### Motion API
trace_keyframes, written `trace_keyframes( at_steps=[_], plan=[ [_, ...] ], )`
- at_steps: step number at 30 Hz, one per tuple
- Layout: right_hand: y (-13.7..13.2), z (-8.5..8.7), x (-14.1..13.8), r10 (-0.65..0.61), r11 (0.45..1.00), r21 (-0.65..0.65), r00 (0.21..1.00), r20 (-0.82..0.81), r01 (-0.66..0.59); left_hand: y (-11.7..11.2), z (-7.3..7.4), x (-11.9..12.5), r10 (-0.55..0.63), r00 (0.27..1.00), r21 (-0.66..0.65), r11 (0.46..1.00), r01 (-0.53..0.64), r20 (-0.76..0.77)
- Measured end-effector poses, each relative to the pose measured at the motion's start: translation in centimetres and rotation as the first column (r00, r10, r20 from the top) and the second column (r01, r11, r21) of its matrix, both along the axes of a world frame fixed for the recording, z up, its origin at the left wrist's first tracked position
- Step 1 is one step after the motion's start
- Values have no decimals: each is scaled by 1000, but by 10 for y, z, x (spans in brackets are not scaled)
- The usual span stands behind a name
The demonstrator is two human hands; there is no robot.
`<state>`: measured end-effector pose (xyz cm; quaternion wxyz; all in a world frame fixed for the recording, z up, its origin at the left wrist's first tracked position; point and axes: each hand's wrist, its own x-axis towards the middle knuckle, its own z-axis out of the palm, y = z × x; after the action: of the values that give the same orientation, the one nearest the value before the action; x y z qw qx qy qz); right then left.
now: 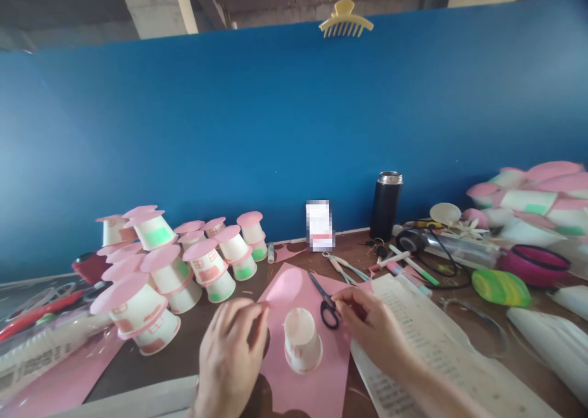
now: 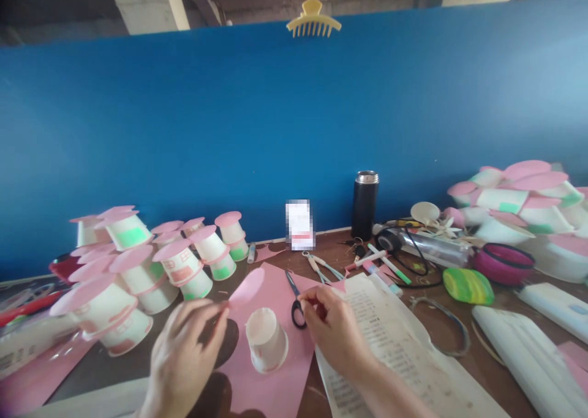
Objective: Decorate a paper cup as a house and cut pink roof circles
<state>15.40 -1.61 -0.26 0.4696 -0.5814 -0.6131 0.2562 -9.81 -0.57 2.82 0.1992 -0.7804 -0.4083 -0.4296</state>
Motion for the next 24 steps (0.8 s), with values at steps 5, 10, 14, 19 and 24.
trace_keyframes(
  at_steps=[5,10,14,19,24],
  plan=[
    [-2,4,-1,33,999,-11,999,-32,-33,-2,-10,6,-116,990,-82,991,109,-77],
    [-4,3,-2,64,998,-7,997,-50,-64,-1,-4,-3,-155,977,-78,986,145,-145],
    [-6,6,-4,81,996,-15,994,-67,-82,1,3,-11,-185,965,-112,980,166,-186],
    [-10,7,-7,85,996,4,994,-62,-85,2,7,-14,-224,943,-171,968,185,-247],
    [-10,4,-7,85,996,41,996,-3,-85,0,9,-13,-273,929,-268,941,205,-251]
  ],
)
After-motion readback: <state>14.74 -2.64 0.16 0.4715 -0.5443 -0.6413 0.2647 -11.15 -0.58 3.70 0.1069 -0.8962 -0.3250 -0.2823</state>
